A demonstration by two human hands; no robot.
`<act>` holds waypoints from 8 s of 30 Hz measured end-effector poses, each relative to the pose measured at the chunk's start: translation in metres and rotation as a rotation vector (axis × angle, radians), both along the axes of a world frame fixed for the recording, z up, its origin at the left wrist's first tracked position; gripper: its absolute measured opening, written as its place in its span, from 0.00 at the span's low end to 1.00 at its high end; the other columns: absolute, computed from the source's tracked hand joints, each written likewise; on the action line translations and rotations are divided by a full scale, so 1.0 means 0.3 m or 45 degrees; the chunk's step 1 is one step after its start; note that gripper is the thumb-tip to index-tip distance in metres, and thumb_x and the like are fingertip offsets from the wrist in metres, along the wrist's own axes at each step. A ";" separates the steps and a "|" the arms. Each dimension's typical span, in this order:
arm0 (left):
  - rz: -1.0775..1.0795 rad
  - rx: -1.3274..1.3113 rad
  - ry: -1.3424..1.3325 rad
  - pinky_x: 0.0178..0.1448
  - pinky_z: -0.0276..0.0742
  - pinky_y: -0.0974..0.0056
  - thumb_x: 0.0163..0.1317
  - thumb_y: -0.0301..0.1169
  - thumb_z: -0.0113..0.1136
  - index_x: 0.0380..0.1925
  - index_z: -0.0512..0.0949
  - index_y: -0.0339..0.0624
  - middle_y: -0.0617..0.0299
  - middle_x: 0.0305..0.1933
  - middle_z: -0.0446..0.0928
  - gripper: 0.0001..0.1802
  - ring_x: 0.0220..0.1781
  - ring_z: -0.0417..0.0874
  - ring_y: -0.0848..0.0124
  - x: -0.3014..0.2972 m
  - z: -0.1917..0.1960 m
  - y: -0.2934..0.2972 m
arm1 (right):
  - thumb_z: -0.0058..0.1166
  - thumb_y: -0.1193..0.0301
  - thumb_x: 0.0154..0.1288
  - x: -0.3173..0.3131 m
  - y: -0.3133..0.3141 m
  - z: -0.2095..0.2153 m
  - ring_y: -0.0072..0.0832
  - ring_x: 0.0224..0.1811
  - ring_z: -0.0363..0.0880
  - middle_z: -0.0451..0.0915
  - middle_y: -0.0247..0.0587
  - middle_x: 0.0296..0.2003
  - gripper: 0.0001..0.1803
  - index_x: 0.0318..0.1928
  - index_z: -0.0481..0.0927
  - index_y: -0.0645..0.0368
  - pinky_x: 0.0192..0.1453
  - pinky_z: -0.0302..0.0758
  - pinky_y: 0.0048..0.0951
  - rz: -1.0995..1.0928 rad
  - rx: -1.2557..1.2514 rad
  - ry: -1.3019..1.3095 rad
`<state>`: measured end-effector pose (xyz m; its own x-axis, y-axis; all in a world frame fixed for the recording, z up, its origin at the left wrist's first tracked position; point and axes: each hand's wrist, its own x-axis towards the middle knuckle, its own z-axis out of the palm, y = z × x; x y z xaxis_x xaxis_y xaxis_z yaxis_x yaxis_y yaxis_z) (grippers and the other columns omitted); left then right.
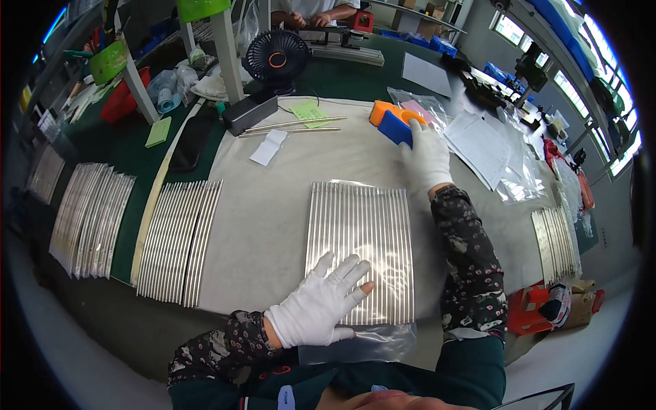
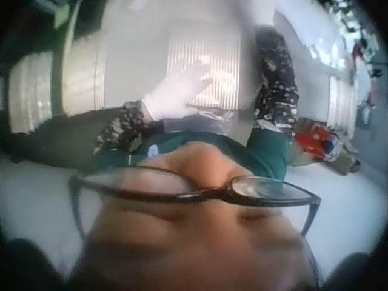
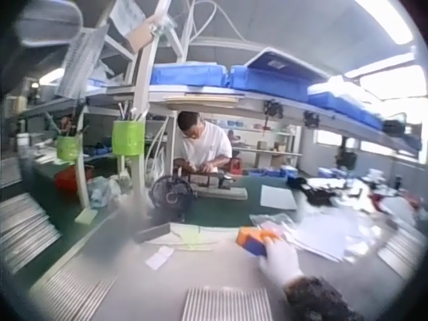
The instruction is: Inspecting, sanding the ends of metal rod bundles, and placing them into plastic sleeves.
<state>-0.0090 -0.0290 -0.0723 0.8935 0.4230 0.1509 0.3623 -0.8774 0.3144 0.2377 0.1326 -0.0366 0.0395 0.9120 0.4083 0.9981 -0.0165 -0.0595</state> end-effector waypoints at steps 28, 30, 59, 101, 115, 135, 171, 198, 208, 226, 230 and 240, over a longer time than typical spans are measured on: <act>0.365 -1.308 -1.113 0.36 0.68 0.77 0.62 0.32 0.54 0.33 0.74 0.35 0.68 0.29 0.73 0.09 0.30 0.70 0.83 -0.027 0.232 0.005 | 0.59 0.77 0.52 -0.066 -0.811 0.170 0.26 0.46 0.72 0.72 0.45 0.48 0.34 0.60 0.62 0.64 0.49 0.72 0.28 0.922 -0.270 1.359; 0.404 -1.204 -1.128 0.35 0.68 0.77 0.62 0.31 0.54 0.33 0.74 0.35 0.68 0.30 0.73 0.09 0.30 0.70 0.83 -0.026 0.215 0.003 | 0.61 0.74 0.50 -0.122 -0.833 0.190 0.27 0.43 0.73 0.72 0.46 0.46 0.37 0.61 0.61 0.64 0.47 0.72 0.28 0.850 -0.175 1.443; 1.139 -0.369 -1.411 0.23 0.62 0.78 0.62 0.31 0.54 0.29 0.75 0.40 0.72 0.21 0.69 0.06 0.18 0.65 0.84 -0.625 0.279 0.241 | 0.65 0.71 0.38 -0.029 -0.772 0.193 0.40 0.26 0.70 0.68 0.44 0.27 0.36 0.54 0.71 0.44 0.30 0.70 0.36 0.940 0.129 -0.114; -0.311 0.821 -0.511 0.42 0.74 0.61 0.50 0.24 0.62 0.50 0.72 0.53 0.56 0.46 0.73 0.25 0.42 0.77 0.60 -0.166 0.541 -0.102 | 0.25 0.31 0.57 -0.344 -0.685 0.160 0.46 0.50 0.72 0.75 0.60 0.44 0.50 0.42 0.75 0.72 0.61 0.60 0.40 1.960 -1.332 2.303; -0.030 0.733 -0.135 0.31 0.72 0.66 0.57 0.37 0.58 0.29 0.72 0.42 0.66 0.33 0.71 0.10 0.35 0.75 0.67 -0.370 0.185 -0.261 | 0.63 0.71 0.51 0.121 -1.007 -0.052 0.27 0.35 0.78 0.80 0.45 0.32 0.11 0.25 0.74 0.65 0.43 0.73 0.27 0.704 -1.510 1.966; -0.080 0.779 0.164 0.54 0.71 0.62 0.54 0.34 0.56 0.52 0.67 0.58 0.73 0.54 0.64 0.22 0.56 0.66 0.67 -0.456 -0.102 -0.246 | 0.55 0.74 0.55 0.111 -0.983 -0.119 0.14 0.22 0.68 0.74 0.28 0.19 0.05 0.26 0.75 0.62 0.27 0.66 0.18 0.115 -1.203 1.327; 0.615 1.169 -0.094 0.67 0.50 0.49 0.49 0.34 0.65 0.44 0.73 0.57 0.74 0.45 0.69 0.20 0.51 0.68 0.76 -0.151 -0.136 -0.335 | 0.57 0.67 0.48 -0.060 -1.045 -0.278 0.32 0.49 0.71 0.72 0.34 0.46 0.27 0.51 0.67 0.45 0.56 0.60 0.47 0.419 0.407 -0.347; 0.426 0.349 -0.212 0.60 0.62 0.48 0.44 0.29 0.66 0.21 0.70 0.49 0.70 0.25 0.67 0.11 0.32 0.71 0.70 -0.259 0.088 -0.359 | 0.61 0.80 0.37 -0.020 -1.086 -0.005 0.37 0.45 0.71 0.76 0.36 0.39 0.15 0.29 0.72 0.53 0.49 0.69 0.37 0.708 -0.429 0.488; 0.634 -0.299 -0.455 0.33 0.68 0.67 0.51 0.27 0.63 0.20 0.73 0.37 0.64 0.23 0.70 0.09 0.27 0.70 0.69 -0.286 0.070 -0.210 | 0.54 0.76 0.55 0.047 -1.022 -0.035 0.26 0.29 0.76 0.75 0.40 0.25 0.05 0.26 0.73 0.63 0.31 0.70 0.24 0.124 -0.369 1.045; 0.705 0.054 -0.088 0.33 0.64 0.58 0.45 0.24 0.63 0.20 0.75 0.40 0.60 0.24 0.69 0.05 0.29 0.70 0.60 -0.208 -0.002 -0.164 | 0.50 0.75 0.61 -0.112 -0.984 -0.316 0.28 0.26 0.75 0.75 0.43 0.23 0.04 0.30 0.73 0.64 0.30 0.71 0.28 -0.119 -0.209 1.222; 0.661 0.094 -0.037 0.34 0.64 0.58 0.45 0.25 0.62 0.21 0.75 0.42 0.60 0.25 0.69 0.05 0.30 0.70 0.60 -0.201 -0.004 -0.153 | 0.47 0.75 0.64 -0.166 -0.988 -0.362 0.24 0.36 0.77 0.78 0.39 0.35 0.09 0.43 0.73 0.65 0.37 0.75 0.23 -0.047 -0.301 2.365; 0.648 0.163 -0.093 0.32 0.63 0.57 0.45 0.26 0.62 0.20 0.75 0.43 0.61 0.23 0.69 0.04 0.29 0.71 0.60 -0.200 -0.015 -0.155 | 0.47 0.71 0.65 -0.135 -1.011 -0.443 0.22 0.39 0.77 0.76 0.40 0.43 0.17 0.52 0.70 0.66 0.42 0.77 0.21 0.074 -0.736 3.043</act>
<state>-0.0690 -0.0756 -0.0768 0.5653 0.7744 0.2841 0.7334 -0.6295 0.2566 0.1972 -0.1709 -0.1696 -0.1639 0.8834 -0.4391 -0.7058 -0.4160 -0.5734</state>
